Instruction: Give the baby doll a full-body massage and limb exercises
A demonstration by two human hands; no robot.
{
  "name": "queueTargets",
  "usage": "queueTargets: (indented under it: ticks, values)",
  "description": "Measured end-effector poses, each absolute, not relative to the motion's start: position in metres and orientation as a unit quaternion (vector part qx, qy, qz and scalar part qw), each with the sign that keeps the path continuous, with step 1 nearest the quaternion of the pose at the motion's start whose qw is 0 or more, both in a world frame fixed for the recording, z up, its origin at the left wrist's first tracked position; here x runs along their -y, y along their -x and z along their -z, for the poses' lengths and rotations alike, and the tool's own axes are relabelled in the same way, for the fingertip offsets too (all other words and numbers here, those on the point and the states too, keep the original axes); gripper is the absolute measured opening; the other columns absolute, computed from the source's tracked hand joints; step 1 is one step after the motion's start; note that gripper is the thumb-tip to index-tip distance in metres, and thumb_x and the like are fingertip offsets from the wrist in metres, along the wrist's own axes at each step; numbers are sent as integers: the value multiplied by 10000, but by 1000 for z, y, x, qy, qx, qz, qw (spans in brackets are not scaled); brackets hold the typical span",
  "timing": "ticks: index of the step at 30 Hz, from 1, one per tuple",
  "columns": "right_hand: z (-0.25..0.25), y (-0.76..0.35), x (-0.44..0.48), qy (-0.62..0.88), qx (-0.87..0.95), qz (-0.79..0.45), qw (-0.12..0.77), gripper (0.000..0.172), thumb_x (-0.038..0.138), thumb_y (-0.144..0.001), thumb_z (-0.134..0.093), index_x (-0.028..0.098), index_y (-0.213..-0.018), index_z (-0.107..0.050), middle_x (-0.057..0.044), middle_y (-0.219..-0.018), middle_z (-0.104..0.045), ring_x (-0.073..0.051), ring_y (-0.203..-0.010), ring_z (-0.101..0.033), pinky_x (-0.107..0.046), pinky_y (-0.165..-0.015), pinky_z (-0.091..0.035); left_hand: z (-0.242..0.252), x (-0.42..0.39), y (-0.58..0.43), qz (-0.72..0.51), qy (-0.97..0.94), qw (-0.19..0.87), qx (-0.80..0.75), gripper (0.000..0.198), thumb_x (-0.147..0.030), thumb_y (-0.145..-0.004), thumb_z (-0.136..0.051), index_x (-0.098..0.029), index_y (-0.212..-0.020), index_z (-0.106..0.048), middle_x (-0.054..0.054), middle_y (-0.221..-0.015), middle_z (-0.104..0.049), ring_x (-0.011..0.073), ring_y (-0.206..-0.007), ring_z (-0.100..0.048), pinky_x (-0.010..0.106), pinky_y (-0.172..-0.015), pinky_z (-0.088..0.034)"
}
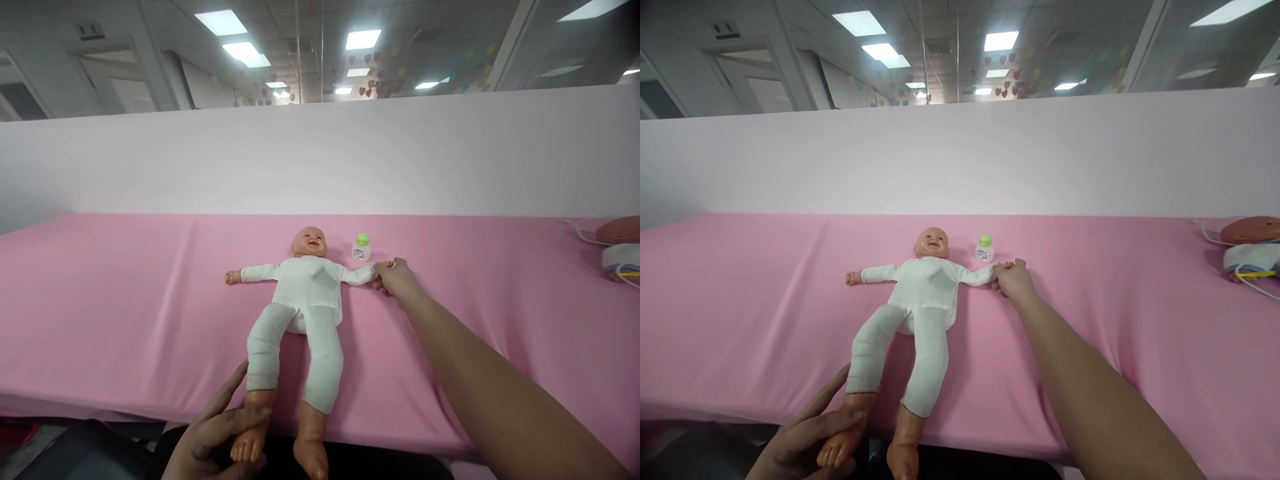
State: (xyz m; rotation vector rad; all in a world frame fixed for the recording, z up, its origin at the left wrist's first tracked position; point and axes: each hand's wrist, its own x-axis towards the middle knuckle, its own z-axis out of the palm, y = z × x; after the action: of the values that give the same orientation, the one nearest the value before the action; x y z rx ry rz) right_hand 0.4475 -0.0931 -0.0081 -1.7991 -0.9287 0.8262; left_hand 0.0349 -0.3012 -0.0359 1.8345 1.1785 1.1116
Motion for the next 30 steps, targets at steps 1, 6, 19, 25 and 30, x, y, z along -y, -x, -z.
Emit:
queueTargets:
  ticks: [1,6,19,25,30]
  values:
    - [7,-446,94,727,381,-325,469,888,376,-865,-659,165,-1606,-217,-143,-1012,-766,-222,-658,-720,-303,-543,-561,34,300,-35,-427,-707,345,-446,345,-291,-804,-805,-381,-1137,-807,39,-1624,-459,392,-1366,-559,443,-1018,-576]
    - [-9,-422,110,677,487,-188,519,865,470,-859,-691,204,-1583,-300,-135,-1235,-714,-268,-954,-735,-343,-716,-599,15,295,-43,-426,-705,364,-436,375,-261,-785,-827,-365,-1145,-804,46,-1648,-419,410,-1413,-505,442,-987,-602]
    - [-10,-352,136,445,813,5,375,297,118,-913,-648,275,-1142,-753,-31,-1133,-747,-240,-1074,-614,-418,-972,-501,-47,229,-92,-439,-679,402,-428,372,-334,-755,-863,-300,-1123,-816,66,-1546,-561,369,-1583,-188,545,-1216,-384]
    - [-5,-355,134,436,825,23,358,323,144,-945,-625,262,-1221,-744,-61,-1160,-738,-263,-1129,-594,-446,-1011,-506,-43,209,-101,-451,-656,429,-427,366,-323,-787,-833,-289,-1150,-799,74,-1570,-536,385,-1571,-238,558,-1189,-420]
    - [-6,-362,132,476,746,-60,461,413,252,-954,-597,247,-1367,-600,-87,-1269,-696,-271,-1123,-634,-477,-979,-541,-31,228,-86,-463,-666,404,-424,345,-337,-783,-840,-291,-1123,-805,79,-1618,-471,394,-1553,-282,554,-1194,-403]
